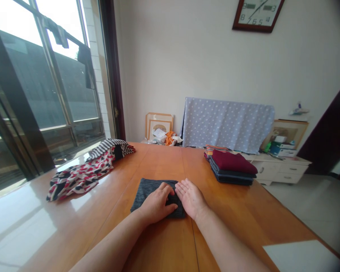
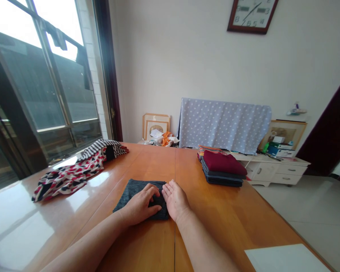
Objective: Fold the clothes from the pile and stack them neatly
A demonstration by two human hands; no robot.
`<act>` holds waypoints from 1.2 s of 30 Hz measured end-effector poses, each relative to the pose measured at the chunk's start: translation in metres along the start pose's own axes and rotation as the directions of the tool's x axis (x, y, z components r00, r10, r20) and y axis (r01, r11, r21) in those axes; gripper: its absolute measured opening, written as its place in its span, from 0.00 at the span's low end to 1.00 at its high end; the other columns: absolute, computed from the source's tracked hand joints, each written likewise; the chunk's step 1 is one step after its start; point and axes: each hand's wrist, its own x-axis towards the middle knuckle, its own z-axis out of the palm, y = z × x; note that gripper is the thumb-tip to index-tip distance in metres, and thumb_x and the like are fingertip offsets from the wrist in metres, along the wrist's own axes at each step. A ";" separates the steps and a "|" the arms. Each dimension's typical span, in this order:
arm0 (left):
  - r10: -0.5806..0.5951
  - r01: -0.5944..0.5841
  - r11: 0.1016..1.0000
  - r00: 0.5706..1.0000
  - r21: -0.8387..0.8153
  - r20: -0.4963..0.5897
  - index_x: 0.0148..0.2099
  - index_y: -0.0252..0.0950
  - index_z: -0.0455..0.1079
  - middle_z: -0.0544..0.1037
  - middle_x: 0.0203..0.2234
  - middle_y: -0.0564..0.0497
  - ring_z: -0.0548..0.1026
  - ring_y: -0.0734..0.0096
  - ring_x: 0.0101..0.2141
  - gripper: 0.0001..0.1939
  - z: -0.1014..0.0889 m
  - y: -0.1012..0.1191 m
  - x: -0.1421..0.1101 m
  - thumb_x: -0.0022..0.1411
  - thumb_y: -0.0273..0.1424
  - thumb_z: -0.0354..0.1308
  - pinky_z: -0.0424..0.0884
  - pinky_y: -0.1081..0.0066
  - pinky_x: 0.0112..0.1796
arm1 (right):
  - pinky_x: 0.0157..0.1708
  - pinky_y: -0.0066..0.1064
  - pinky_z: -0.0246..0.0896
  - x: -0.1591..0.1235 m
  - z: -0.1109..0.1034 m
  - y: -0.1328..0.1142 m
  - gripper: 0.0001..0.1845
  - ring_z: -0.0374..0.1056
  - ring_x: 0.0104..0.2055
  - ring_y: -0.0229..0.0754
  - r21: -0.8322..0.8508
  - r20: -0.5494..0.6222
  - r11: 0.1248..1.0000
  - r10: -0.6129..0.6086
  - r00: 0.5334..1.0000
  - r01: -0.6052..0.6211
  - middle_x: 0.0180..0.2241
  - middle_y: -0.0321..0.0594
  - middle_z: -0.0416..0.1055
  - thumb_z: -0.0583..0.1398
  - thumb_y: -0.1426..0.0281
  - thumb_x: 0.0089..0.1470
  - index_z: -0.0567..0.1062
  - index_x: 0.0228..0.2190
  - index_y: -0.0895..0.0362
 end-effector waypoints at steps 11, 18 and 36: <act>-0.019 -0.012 0.985 0.984 -0.174 -0.177 0.39 0.39 0.65 0.69 0.34 0.53 0.68 0.71 0.33 0.10 0.007 -0.015 0.004 0.53 0.22 0.53 0.66 0.69 0.37 | 0.69 0.46 0.34 -0.011 0.003 0.015 0.36 0.39 0.71 0.48 -0.870 0.433 0.131 -0.255 0.865 0.474 0.68 0.47 0.51 0.45 0.51 0.64 0.63 0.63 0.59; -0.218 0.096 0.897 0.946 -0.432 -0.241 0.41 0.37 0.64 0.70 0.29 0.55 0.69 0.72 0.31 0.12 0.006 -0.027 0.006 0.52 0.22 0.52 0.67 0.70 0.36 | 0.67 0.53 0.15 -0.016 0.000 0.014 0.38 0.29 0.72 0.49 -0.925 0.360 -0.133 -0.004 0.933 0.357 0.70 0.41 0.37 0.42 0.49 0.64 0.50 0.68 0.55; -0.739 0.425 0.554 0.646 -0.716 -0.189 0.38 0.36 0.65 0.76 0.31 0.48 0.73 0.76 0.25 0.13 -0.085 -0.051 -0.034 0.54 0.39 0.58 0.64 0.77 0.24 | 0.66 0.54 0.11 -0.011 -0.007 0.027 0.38 0.27 0.72 0.48 -0.933 0.352 -0.091 -0.028 0.936 0.348 0.71 0.41 0.37 0.46 0.49 0.63 0.50 0.68 0.54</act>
